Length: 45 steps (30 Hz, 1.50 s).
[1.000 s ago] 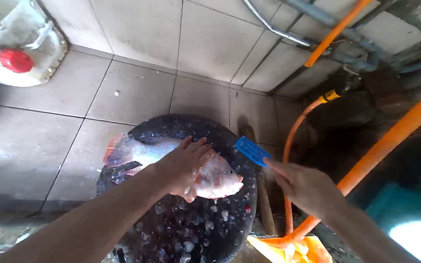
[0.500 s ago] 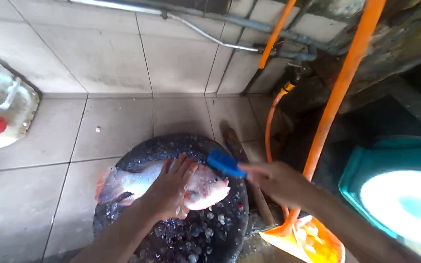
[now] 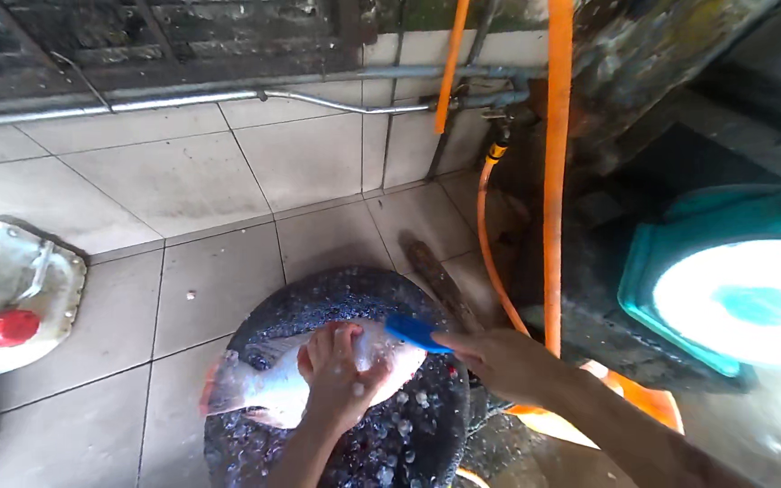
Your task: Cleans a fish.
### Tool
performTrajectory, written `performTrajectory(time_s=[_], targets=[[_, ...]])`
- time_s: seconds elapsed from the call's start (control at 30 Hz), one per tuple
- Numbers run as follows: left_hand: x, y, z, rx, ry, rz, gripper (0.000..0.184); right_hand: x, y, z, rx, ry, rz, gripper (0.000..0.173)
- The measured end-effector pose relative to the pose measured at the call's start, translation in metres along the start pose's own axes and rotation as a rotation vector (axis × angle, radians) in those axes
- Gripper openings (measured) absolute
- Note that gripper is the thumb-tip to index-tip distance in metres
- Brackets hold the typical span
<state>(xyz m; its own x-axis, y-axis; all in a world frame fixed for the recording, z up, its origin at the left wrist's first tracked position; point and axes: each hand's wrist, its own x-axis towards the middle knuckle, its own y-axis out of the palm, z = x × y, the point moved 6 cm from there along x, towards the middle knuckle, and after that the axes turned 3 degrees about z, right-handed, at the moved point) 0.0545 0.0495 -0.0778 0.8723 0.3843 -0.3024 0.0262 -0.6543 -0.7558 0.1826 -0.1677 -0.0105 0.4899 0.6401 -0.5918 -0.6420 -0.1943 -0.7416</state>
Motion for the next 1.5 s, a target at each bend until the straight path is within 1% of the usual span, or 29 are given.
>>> performTrajectory(time_s=[0.07,0.1,0.13,0.17,0.2,0.27,0.3,0.33,0.4,0.47,0.53,0.57,0.6,0.67,0.73,0.8,0.9,0.97,1.0,1.07,1.1,1.13,1.2,1.23,1.3,1.37,1.4,1.43,1.5], targets=[[-0.001,0.005,-0.006,0.036,-0.028,0.031,0.076,-0.017,0.012,-0.024,-0.004,0.106,-0.119,0.046],[-0.003,0.007,-0.006,0.039,-0.012,0.018,0.076,-0.025,0.016,-0.024,0.022,0.122,-0.228,0.045],[-0.004,0.007,-0.005,0.044,0.007,-0.009,0.075,-0.032,0.022,-0.012,0.037,0.085,-0.353,0.043],[-0.005,0.006,-0.003,0.043,0.018,-0.042,0.075,-0.037,0.034,0.005,0.041,0.034,-0.437,0.043],[-0.006,0.007,0.0,0.04,0.012,-0.054,0.074,-0.043,0.056,0.017,0.021,-0.02,-0.524,0.044],[-0.01,0.008,0.001,0.056,-0.004,-0.052,0.074,-0.055,0.1,0.01,-0.001,-0.009,-0.64,0.047],[-0.009,0.007,-0.001,0.061,-0.004,-0.046,0.075,-0.062,0.107,0.0,0.025,0.036,-0.694,0.045],[-0.006,0.005,-0.003,0.063,-0.014,-0.032,0.076,-0.064,0.103,-0.005,0.064,0.062,-0.725,0.044],[-0.007,0.006,-0.003,0.073,-0.034,0.013,0.076,-0.063,0.094,0.011,0.071,0.015,-0.802,0.043],[-0.008,0.007,-0.003,0.088,-0.037,0.016,0.076,-0.052,0.094,0.029,0.02,-0.025,-0.773,0.044],[-0.008,0.007,-0.004,0.093,-0.048,0.016,0.076,-0.054,0.109,0.013,-0.043,0.017,-0.702,0.047],[-0.007,0.007,-0.005,0.088,-0.052,0.017,0.075,-0.059,0.109,0.001,-0.054,0.046,-0.703,0.046],[-0.005,0.006,-0.005,0.086,-0.06,0.026,0.074,-0.063,0.104,-0.005,-0.037,0.066,-0.709,0.044],[-0.005,0.006,-0.006,0.087,-0.066,0.047,0.073,-0.066,0.095,0.008,0.054,0.028,-0.755,0.041],[-0.007,0.007,-0.006,0.074,-0.058,0.036,0.074,-0.06,0.1,0.026,0.168,-0.007,-0.685,0.041],[-0.008,0.007,-0.007,0.081,-0.058,0.056,0.075,-0.059,0.104,0.021,0.209,0.012,-0.614,0.04],[-0.009,0.01,-0.01,0.086,-0.073,0.085,0.072,-0.069,0.084,0.03,0.302,0.047,-0.514,0.041],[-0.009,0.009,-0.008,0.087,-0.083,0.073,0.074,-0.072,0.085,0.034,0.289,0.052,-0.46,0.041],[-0.011,0.009,-0.006,0.089,-0.089,0.088,0.075,-0.074,0.092,0.024,0.259,0.102,-0.439,0.041],[-0.009,0.007,-0.006,0.102,-0.095,0.11,0.074,-0.076,0.096,-0.002,0.198,0.178,-0.503,0.042],[-0.008,0.007,-0.006,0.104,-0.091,0.11,0.074,-0.077,0.092,-0.003,0.176,0.167,-0.552,0.042],[-0.006,0.006,-0.006,0.108,-0.088,0.117,0.074,-0.077,0.089,0.007,0.157,0.123,-0.599,0.041],[-0.006,0.008,-0.004,0.117,-0.081,0.126,0.076,-0.07,0.094,0.018,0.15,0.06,-0.61,0.041],[-0.007,0.009,-0.004,0.117,-0.08,0.127,0.078,-0.066,0.098,0.009,0.154,0.077,-0.599,0.04],[-0.004,0.006,-0.005,0.105,-0.082,0.121,0.078,-0.062,0.09,-0.015,0.142,0.14,-0.587,0.04],[-0.004,0.006,-0.004,0.106,-0.073,0.119,0.077,-0.066,0.081,-0.005,0.082,0.064,-0.68,0.04],[-0.003,0.006,-0.003,0.119,-0.074,0.121,0.077,-0.065,0.083,0.006,0.074,0.017,-0.687,0.04],[-0.003,0.007,-0.003,0.13,-0.08,0.132,0.078,-0.063,0.09,0.008,0.083,0.015,-0.653,0.04],[-0.005,0.008,-0.004,0.135,-0.089,0.141,0.079,-0.061,0.092,-0.009,0.132,0.099,-0.565,0.04]])
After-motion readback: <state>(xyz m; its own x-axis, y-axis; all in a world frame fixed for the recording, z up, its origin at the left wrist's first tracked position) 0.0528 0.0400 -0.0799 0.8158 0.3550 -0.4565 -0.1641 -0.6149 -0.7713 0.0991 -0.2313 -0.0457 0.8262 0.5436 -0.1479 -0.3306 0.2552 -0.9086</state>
